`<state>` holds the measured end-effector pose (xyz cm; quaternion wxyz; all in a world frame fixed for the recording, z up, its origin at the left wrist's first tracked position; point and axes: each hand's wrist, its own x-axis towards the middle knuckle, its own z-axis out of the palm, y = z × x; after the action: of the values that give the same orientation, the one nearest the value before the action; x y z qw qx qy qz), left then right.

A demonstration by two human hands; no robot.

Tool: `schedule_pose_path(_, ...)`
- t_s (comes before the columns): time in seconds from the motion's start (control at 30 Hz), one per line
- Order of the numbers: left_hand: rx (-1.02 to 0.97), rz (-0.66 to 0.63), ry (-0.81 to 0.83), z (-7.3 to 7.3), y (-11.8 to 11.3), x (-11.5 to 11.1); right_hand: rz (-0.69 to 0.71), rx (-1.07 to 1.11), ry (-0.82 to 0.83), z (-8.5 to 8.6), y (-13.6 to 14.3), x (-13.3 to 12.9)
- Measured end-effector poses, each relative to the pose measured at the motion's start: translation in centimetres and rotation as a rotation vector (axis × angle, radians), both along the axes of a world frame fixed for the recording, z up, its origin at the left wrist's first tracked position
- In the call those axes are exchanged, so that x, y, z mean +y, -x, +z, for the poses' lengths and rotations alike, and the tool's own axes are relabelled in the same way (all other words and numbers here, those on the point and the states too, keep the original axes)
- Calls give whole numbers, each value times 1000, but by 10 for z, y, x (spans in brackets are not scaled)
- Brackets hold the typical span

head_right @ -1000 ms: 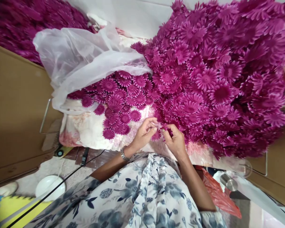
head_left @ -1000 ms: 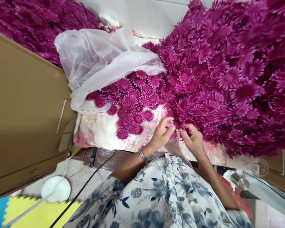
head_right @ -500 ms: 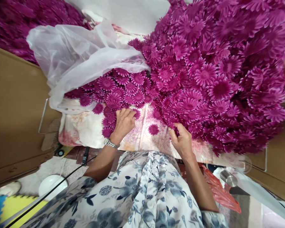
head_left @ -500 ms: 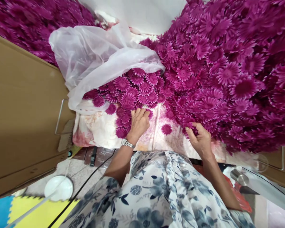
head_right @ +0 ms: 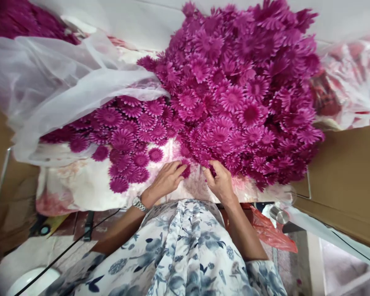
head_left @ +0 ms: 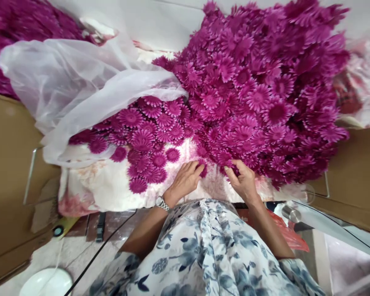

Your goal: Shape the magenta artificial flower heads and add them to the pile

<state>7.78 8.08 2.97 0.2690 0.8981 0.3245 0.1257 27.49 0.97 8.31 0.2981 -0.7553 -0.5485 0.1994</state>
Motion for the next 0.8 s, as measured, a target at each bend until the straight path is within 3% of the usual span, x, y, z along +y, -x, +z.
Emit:
schedule_pose_path(0.13,-89,60,70,-11,-9,-2,-84,7,-39,2,-7,-7)
schedule_pose_path(0.23,-188,158,90,-12,-18,3,-247,6,-103,-3,-13,-18)
schedule_pose_path(0.43,-343,457,129,-5,-54,29,-510,-86,-198,-32,-31,-35)
schedule_pose_path(0.6,-347,419,400,11,-80,44,-526,-84,-172,-56,-39,-23)
schedule_pose_path(0.8,-385,434,588,21,-104,36,-585,42,-132,-68,-28,0)
